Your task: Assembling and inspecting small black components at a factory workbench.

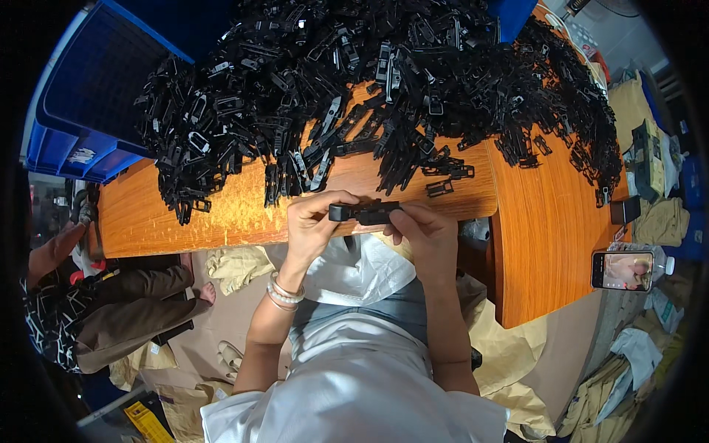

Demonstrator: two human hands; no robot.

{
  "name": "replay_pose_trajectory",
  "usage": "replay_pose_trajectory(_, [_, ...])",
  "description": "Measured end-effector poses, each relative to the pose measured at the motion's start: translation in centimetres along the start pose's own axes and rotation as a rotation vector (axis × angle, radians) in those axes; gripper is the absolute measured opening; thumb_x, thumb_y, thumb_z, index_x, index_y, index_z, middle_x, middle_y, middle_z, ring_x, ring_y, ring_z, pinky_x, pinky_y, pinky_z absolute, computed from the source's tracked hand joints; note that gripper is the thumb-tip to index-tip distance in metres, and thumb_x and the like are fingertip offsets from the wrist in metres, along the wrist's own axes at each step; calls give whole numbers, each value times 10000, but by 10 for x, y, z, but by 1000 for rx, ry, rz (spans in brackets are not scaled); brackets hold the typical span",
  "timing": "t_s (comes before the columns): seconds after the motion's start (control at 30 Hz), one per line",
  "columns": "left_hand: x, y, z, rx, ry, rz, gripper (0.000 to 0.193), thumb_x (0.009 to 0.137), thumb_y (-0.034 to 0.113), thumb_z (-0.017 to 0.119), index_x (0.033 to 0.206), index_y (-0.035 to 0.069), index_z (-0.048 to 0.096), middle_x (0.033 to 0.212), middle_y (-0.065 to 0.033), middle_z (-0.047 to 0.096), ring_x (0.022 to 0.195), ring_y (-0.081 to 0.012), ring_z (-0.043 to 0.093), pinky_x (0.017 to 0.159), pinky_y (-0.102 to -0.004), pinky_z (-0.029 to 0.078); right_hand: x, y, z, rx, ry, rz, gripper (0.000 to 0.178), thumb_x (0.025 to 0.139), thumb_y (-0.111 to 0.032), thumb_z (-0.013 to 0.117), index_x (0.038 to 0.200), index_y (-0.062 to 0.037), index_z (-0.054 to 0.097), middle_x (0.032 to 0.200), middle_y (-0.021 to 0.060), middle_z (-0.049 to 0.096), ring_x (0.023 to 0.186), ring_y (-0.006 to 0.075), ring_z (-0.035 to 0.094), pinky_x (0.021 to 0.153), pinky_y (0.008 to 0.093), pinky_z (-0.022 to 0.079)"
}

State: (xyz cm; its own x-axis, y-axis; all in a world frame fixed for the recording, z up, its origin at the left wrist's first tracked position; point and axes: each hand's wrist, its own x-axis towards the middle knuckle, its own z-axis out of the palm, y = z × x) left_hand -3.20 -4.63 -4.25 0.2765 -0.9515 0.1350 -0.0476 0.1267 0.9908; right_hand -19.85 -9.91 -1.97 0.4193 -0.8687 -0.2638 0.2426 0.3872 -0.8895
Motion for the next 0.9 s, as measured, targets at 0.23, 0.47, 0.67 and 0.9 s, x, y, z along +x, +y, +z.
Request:
replay_pose_trajectory(0.23, [-3,6,5,-87,8,-5,210,791,-100,455,896,-46,629,837,-86,643,746,-124,614,664,-199,483,-3,7,-4,54,-17,-92,171,827,-79,555,833,88,593,679,101,576,539,133,497,496,235,378])
replay_pose_trajectory(0.47, [-5,0,6,-10,-1,10,209,793,-103,444,880,-54,628,849,-92,646,739,-137,622,666,-208,490,-5,3,0,-131,28,-92,123,809,-18,538,800,85,605,718,101,576,546,119,503,504,223,384])
replay_pose_trajectory(0.67, [-10,7,9,-184,7,-334,249,823,-84,427,1018,-59,581,857,-104,641,806,-153,620,708,-234,489,-4,14,5,-325,97,-276,97,777,24,554,813,96,609,745,75,568,577,91,511,527,202,388])
replay_pose_trajectory(0.9, [-14,21,9,-343,-87,-415,263,853,13,503,1106,-55,523,910,-104,624,811,-132,602,746,-235,475,-10,15,7,-547,107,-381,98,740,58,556,810,85,619,745,63,560,597,75,522,538,190,392])
